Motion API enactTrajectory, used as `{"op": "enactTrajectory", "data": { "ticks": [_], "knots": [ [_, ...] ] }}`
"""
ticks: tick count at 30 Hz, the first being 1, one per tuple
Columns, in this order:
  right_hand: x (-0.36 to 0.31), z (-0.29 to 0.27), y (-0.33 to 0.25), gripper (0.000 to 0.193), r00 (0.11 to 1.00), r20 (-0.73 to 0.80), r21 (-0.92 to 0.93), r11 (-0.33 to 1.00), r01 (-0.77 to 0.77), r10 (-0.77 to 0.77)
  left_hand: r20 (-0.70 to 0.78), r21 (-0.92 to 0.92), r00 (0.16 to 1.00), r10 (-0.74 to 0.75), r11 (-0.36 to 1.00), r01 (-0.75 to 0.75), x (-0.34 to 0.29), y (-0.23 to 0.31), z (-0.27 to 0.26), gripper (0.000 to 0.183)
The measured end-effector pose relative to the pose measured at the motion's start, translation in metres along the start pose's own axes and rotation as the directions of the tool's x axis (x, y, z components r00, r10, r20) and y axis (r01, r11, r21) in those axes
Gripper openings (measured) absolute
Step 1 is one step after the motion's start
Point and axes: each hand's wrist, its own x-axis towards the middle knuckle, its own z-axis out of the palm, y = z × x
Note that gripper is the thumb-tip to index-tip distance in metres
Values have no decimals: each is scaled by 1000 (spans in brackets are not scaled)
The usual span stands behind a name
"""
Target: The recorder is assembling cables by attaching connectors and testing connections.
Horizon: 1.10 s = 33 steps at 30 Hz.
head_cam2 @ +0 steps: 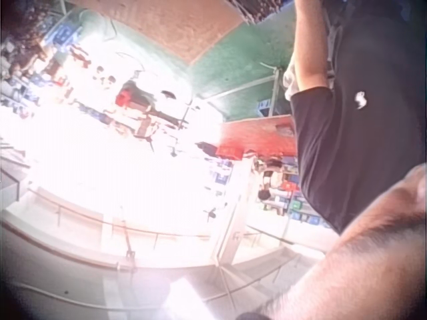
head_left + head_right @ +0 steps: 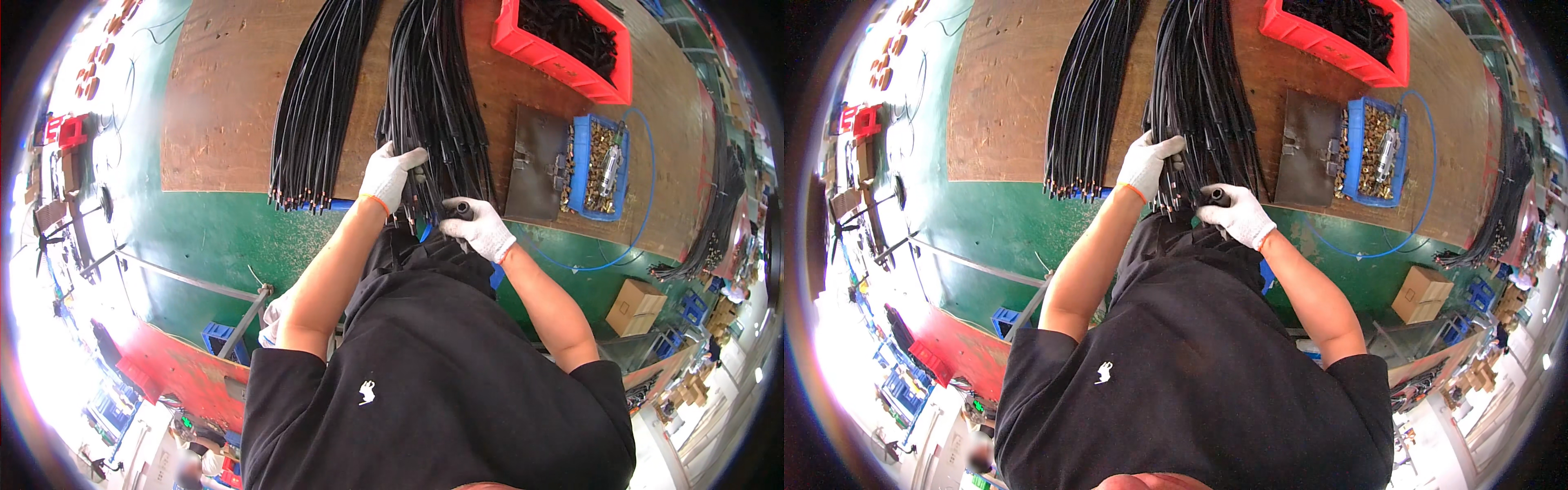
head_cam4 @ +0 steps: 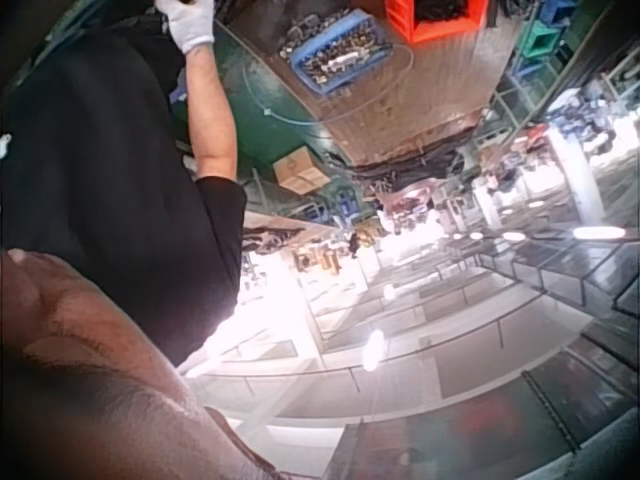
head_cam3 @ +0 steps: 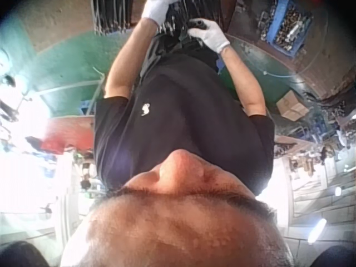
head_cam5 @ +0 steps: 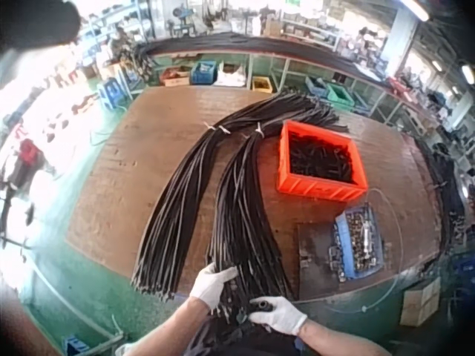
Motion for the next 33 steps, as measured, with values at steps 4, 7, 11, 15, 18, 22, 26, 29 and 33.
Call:
{"op": "enactTrajectory", "data": {
  "ticks": [4, 7, 11, 15, 18, 22, 26, 29, 33],
  "knots": [
    [30, 10, -14, 32, 989, -131, 195, 977, 88, -63, 15, 26, 998, -65, 998, 64, -3, 10, 8, 21],
    [63, 15, -26, 22, 989, -128, 193, 977, 93, -69, -79, 228, 997, 23, 974, -4, 20, -19, -11, 36],
    [103, 13, -45, 18, 943, -285, -42, 985, 167, -172, -26, 221, 996, -88, 971, 91, 4, 12, -17, 50],
    [147, 21, -79, 16, 952, -305, 147, 986, 78, -30, 5, 84, 992, -123, 989, 122, 2, 16, -48, 28],
    [184, 14, -87, 16, 886, -456, 211, 957, 200, -85, 62, -9, 986, -155, 988, 156, 0, 27, -49, 27],
    [195, 15, -101, 14, 904, -417, 641, 737, 216, 97, 114, -142, 982, -153, 975, 169, -3, 28, -43, 26],
    [172, 38, -97, 15, 851, -521, 484, 799, 357, -64, 159, -260, 985, -74, 959, 114, -2, 21, -23, 21],
    [155, 53, -92, 21, 833, -525, 251, 904, 348, -175, 123, -264, 991, -58, 960, 89, 2, 10, -22, 18],
    [143, 27, -80, 26, 798, -590, 288, 892, 350, -122, 115, -258, 989, -89, 959, 116, -1, 16, -23, 16]
  ]
}}
